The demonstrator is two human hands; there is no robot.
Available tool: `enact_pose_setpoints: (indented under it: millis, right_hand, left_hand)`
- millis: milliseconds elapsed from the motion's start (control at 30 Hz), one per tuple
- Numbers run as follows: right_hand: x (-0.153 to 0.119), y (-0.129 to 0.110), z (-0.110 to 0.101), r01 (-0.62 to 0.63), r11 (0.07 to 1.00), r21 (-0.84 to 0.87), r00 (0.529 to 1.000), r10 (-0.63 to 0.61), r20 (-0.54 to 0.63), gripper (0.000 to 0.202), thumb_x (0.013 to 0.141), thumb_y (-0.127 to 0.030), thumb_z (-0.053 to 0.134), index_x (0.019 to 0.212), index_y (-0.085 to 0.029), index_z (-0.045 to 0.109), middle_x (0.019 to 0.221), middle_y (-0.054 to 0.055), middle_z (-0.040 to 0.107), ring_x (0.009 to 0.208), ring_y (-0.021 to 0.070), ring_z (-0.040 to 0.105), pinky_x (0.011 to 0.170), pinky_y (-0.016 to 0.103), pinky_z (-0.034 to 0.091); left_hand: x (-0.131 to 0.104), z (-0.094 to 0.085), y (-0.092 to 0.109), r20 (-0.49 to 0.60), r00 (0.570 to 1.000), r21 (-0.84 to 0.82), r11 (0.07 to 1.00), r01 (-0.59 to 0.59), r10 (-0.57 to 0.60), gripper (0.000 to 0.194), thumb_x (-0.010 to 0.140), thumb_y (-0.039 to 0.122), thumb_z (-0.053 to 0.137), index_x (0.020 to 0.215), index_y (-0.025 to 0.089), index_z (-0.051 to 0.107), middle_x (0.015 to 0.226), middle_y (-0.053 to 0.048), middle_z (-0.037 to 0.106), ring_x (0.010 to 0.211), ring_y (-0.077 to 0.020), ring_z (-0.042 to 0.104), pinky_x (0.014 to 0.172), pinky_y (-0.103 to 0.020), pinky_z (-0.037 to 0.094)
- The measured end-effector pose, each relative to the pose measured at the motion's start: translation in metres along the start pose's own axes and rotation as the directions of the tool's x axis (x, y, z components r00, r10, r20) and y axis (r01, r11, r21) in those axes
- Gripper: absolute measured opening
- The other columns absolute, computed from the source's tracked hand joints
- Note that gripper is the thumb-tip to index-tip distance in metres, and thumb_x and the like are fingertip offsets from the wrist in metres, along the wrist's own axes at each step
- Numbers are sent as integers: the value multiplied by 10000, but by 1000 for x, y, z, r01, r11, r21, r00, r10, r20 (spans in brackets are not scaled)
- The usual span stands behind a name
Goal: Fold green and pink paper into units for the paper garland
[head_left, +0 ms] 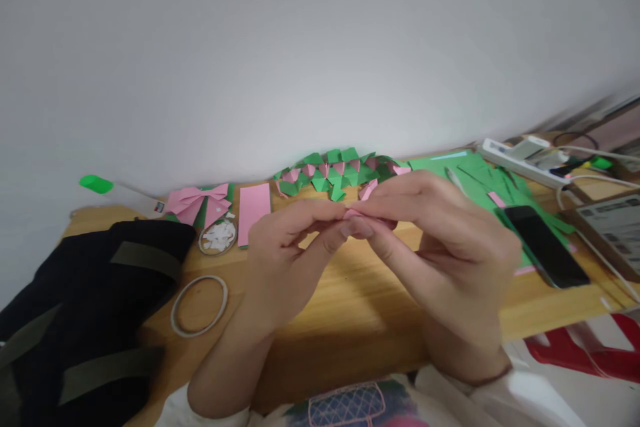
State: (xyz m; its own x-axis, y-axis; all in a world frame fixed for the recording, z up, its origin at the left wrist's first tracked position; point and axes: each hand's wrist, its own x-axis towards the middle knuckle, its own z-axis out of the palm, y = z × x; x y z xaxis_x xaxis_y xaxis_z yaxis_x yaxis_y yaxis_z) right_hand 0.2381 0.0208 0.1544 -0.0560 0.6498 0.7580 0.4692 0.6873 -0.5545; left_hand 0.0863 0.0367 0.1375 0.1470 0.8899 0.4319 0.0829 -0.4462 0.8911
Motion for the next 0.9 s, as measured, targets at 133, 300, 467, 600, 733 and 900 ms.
enact_pose_setpoints:
  millis: [133,300,467,600,733,900]
  right_hand:
    - [-1,1,0,-12,1000,2,1000,12,0,201,818,-65,688,911,-240,722,841,-2,725,767,137,651,674,302,533]
    - [-1,2,1,-47,998,45,999,47,-10,174,834,-91,681,893,-246,731,795,3,708,765,148,642,646,310,517]
    - [0,4,4,-39,995,91,999,41,-28,162,806,-77,709,882,-215,748,821,17,680,788,132,620,650,291,508]
    - [0,5,8,-47,992,114,998,51,-36,119,803,-87,713,854,-189,747,850,25,668,809,119,608,667,278,507]
    - [-1,6,10,-37,985,166,997,47,-61,111,805,-77,703,832,-178,738,832,18,667,797,109,606,674,266,516]
    - [-2,9,14,-108,970,217,991,122,-56,141,795,-81,728,859,-204,752,821,-4,680,813,105,610,728,264,522]
  left_hand:
    - [0,1,-3,6,1000,-26,1000,0,0,164,825,168,723,876,319,763,783,77,762,690,-91,704,643,-170,568]
    - [0,1,-4,19,1000,-47,999,10,-9,137,851,216,702,874,335,767,760,74,751,686,-90,701,638,-172,566]
    - [0,1,-4,23,999,-67,997,31,-30,138,825,177,719,842,307,764,703,60,724,638,-102,678,598,-192,563]
    - [0,2,-5,55,998,-85,996,20,-15,179,837,146,696,873,305,769,727,51,730,673,-107,682,606,-192,559]
    - [0,3,-6,69,998,-110,994,20,-13,177,854,162,681,889,311,771,727,58,730,655,-85,668,603,-166,550]
    - [2,4,-6,-14,999,-143,989,31,-34,127,829,165,711,827,280,767,702,49,722,628,-85,661,581,-163,553]
